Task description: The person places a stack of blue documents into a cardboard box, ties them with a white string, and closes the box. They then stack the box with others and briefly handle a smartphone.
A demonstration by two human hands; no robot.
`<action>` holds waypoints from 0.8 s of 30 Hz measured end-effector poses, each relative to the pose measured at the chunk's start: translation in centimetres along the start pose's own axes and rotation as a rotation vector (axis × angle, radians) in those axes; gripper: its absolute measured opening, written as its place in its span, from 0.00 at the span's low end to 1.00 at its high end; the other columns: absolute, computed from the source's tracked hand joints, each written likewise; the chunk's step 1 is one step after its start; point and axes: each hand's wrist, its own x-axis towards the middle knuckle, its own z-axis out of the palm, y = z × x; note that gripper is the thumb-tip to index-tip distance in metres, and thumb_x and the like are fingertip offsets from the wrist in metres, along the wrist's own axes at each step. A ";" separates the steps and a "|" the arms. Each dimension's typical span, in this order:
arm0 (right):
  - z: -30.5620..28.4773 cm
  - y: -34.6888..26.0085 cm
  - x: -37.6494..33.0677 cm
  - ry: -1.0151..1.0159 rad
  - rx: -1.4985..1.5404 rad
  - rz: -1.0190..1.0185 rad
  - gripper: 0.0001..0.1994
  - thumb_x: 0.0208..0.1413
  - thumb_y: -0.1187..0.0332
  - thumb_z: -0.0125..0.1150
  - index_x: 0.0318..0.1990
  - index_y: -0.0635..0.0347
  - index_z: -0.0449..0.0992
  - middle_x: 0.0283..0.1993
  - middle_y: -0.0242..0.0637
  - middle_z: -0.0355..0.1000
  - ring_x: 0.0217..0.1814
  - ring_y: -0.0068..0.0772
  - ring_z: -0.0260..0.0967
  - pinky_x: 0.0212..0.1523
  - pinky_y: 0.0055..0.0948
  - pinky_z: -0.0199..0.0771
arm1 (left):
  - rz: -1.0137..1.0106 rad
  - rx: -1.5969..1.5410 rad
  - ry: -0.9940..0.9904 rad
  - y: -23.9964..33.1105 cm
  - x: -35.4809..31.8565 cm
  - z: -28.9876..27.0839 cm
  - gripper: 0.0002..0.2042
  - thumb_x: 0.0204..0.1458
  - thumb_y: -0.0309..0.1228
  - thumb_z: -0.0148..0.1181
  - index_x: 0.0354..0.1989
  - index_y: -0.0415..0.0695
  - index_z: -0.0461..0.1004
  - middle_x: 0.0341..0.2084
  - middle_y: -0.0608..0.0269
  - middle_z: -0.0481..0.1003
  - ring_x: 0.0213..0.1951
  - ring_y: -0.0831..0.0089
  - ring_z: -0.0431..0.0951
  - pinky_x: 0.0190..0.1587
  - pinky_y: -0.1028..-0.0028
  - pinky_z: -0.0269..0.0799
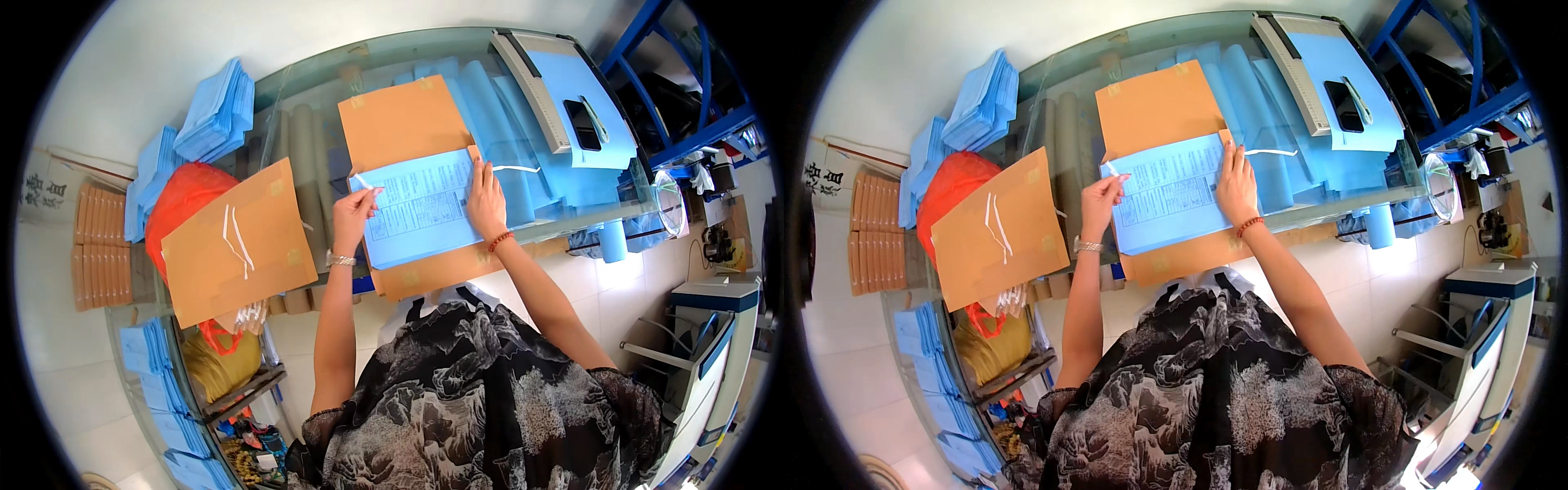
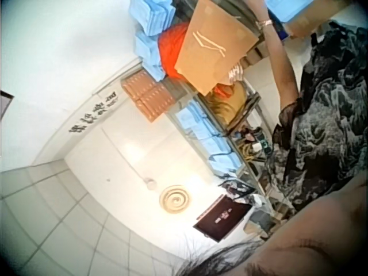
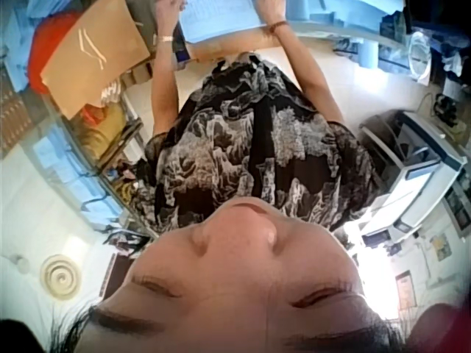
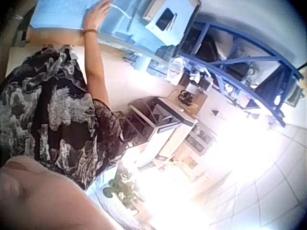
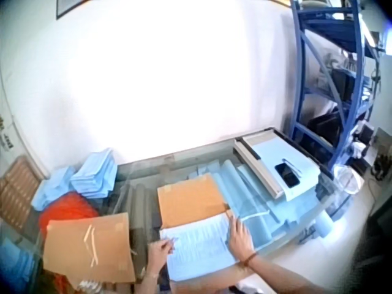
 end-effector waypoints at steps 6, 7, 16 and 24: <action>-0.4 -0.8 0.0 0.016 -0.002 -0.015 0.33 0.54 0.77 0.46 0.68 0.72 0.47 0.65 0.64 0.53 0.61 0.55 0.61 0.62 0.39 0.63 | 0.249 0.562 -0.095 -1.7 0.3 2.5 0.08 0.58 0.30 0.55 0.34 0.37 0.76 0.23 0.58 0.77 0.24 0.67 0.76 0.27 0.71 0.69; -0.4 -0.7 -0.1 0.014 -0.004 -0.015 0.32 0.54 0.77 0.46 0.68 0.72 0.47 0.65 0.64 0.53 0.61 0.55 0.60 0.62 0.39 0.63 | 0.278 0.576 -0.087 -2.0 0.2 3.0 0.08 0.58 0.30 0.54 0.35 0.38 0.76 0.29 0.54 0.79 0.29 0.58 0.78 0.31 0.66 0.72; -0.9 -1.2 -0.2 0.054 0.007 -0.035 0.29 0.57 0.77 0.43 0.67 0.72 0.49 0.66 0.64 0.53 0.64 0.58 0.58 0.63 0.43 0.61 | 0.422 0.508 0.051 -2.4 0.2 4.5 0.10 0.62 0.32 0.50 0.34 0.41 0.76 0.19 0.55 0.74 0.19 0.66 0.71 0.22 0.68 0.63; -0.6 -0.6 -0.1 0.046 0.285 0.074 0.25 0.61 0.73 0.47 0.65 0.68 0.57 0.64 0.60 0.58 0.63 0.56 0.61 0.61 0.42 0.65 | 0.108 0.327 -0.047 -2.9 1.1 5.9 0.13 0.64 0.34 0.45 0.35 0.44 0.77 0.13 0.71 0.59 0.17 0.83 0.57 0.21 0.76 0.54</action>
